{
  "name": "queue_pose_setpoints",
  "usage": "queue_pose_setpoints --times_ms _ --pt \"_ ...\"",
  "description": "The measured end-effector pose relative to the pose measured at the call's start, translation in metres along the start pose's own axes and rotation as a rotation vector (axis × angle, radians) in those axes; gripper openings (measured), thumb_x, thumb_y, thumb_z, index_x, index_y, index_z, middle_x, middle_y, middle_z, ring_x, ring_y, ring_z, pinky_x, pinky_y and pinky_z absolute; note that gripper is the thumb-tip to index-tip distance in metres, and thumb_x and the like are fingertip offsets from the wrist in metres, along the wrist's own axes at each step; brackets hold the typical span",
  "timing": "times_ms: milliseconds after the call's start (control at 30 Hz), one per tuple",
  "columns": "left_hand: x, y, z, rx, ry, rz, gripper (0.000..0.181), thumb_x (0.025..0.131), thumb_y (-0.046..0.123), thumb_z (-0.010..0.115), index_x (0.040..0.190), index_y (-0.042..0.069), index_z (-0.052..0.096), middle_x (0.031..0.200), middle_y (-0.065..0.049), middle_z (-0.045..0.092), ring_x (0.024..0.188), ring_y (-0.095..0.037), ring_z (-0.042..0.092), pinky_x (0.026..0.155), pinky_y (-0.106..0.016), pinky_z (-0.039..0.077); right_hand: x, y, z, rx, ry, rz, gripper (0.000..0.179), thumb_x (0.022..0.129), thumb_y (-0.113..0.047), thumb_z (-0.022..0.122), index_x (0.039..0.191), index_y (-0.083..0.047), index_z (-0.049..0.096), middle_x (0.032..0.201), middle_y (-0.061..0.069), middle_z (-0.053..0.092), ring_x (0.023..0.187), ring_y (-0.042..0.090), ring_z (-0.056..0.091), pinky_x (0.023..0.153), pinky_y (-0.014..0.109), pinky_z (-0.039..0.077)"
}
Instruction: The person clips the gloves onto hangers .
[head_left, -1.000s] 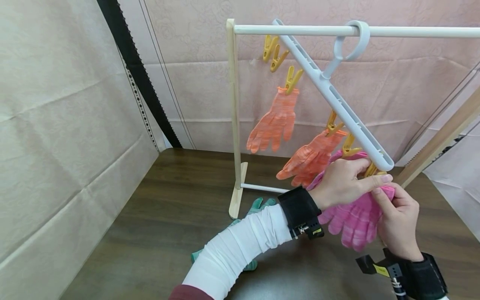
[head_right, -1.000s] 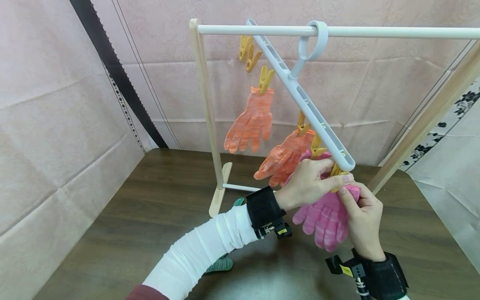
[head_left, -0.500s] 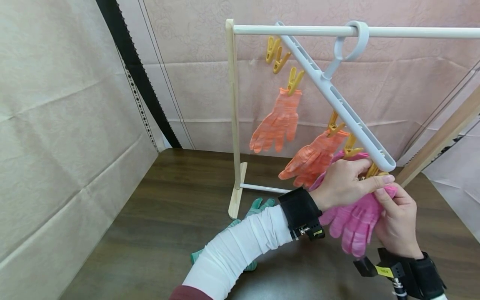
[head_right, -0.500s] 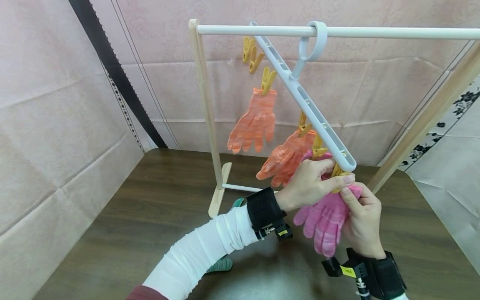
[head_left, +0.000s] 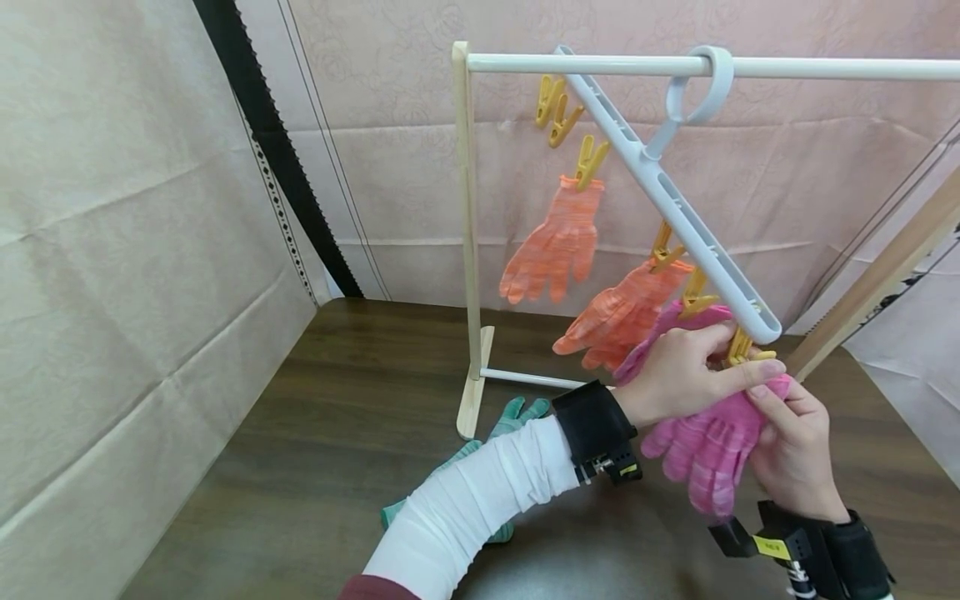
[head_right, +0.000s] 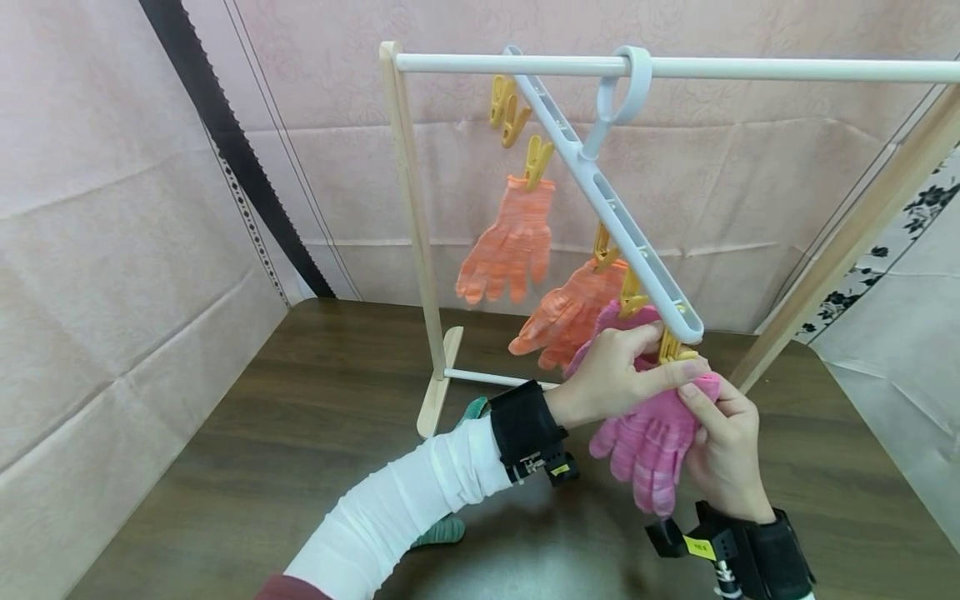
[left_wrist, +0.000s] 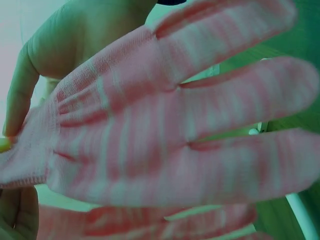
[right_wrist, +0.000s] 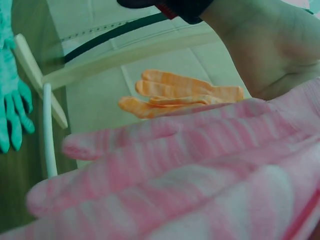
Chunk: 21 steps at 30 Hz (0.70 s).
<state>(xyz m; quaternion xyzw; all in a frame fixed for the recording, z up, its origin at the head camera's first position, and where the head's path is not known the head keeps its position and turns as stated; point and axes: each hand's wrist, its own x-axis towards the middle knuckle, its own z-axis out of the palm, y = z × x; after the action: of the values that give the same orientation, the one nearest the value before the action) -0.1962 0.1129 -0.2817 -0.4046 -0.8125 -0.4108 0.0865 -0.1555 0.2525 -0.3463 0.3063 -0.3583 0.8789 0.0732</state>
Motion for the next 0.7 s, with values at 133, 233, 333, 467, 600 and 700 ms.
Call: queue_pose_setpoints --times_ms 133,233,333,467,600,700 --pt "-0.003 -0.006 0.002 -0.065 -0.022 0.014 0.022 0.087 0.028 0.055 0.102 0.013 0.056 0.076 0.005 0.057 0.066 0.005 0.048 0.058 -0.005 0.036 -0.003 0.000 -0.002 -0.044 -0.002 0.002 0.034 0.090 0.012 0.023 0.108 0.013 0.052 0.095 0.016 0.060 0.081 0.020 0.061 0.068 0.027 0.051" --pt "-0.006 -0.010 0.002 -0.137 -0.024 0.012 0.031 0.089 0.025 0.051 0.117 0.012 0.053 0.098 0.003 0.064 0.081 0.008 0.053 0.070 -0.003 0.039 -0.004 -0.001 -0.002 -0.098 0.030 -0.004 0.034 0.090 0.012 0.026 0.109 0.010 0.054 0.096 0.014 0.061 0.083 0.019 0.061 0.070 0.025 0.050" --pt "-0.008 -0.014 0.003 -0.188 -0.013 0.022 0.033 0.091 0.023 0.047 0.121 0.009 0.051 0.109 -0.001 0.063 0.091 0.008 0.054 0.075 -0.004 0.039 -0.004 -0.001 -0.003 -0.140 0.046 -0.008 0.034 0.090 0.012 0.027 0.110 0.009 0.054 0.098 0.012 0.061 0.086 0.017 0.060 0.073 0.024 0.050" --pt "-0.010 -0.019 0.005 -0.203 -0.010 0.015 0.033 0.092 0.023 0.045 0.121 0.010 0.052 0.114 -0.001 0.061 0.096 0.008 0.054 0.077 -0.004 0.039 -0.006 -0.001 -0.005 -0.122 0.035 -0.019 0.034 0.090 0.013 0.026 0.111 0.012 0.052 0.098 0.013 0.059 0.086 0.018 0.058 0.074 0.024 0.049" --pt "-0.013 -0.024 0.007 -0.208 -0.017 0.013 0.032 0.092 0.022 0.045 0.120 0.010 0.052 0.112 -0.002 0.062 0.097 0.006 0.055 0.076 -0.005 0.040 -0.008 -0.001 -0.008 -0.105 0.034 -0.012 0.034 0.089 0.013 0.026 0.113 0.013 0.050 0.100 0.014 0.059 0.087 0.018 0.059 0.075 0.024 0.049" --pt "-0.016 -0.028 0.008 -0.210 -0.027 0.006 0.031 0.092 0.022 0.045 0.119 0.009 0.053 0.110 -0.003 0.063 0.093 0.006 0.056 0.074 -0.005 0.041 -0.011 0.000 -0.010 -0.147 0.048 0.000 0.036 0.090 0.012 0.026 0.114 0.009 0.052 0.100 0.012 0.060 0.087 0.016 0.058 0.075 0.023 0.049"
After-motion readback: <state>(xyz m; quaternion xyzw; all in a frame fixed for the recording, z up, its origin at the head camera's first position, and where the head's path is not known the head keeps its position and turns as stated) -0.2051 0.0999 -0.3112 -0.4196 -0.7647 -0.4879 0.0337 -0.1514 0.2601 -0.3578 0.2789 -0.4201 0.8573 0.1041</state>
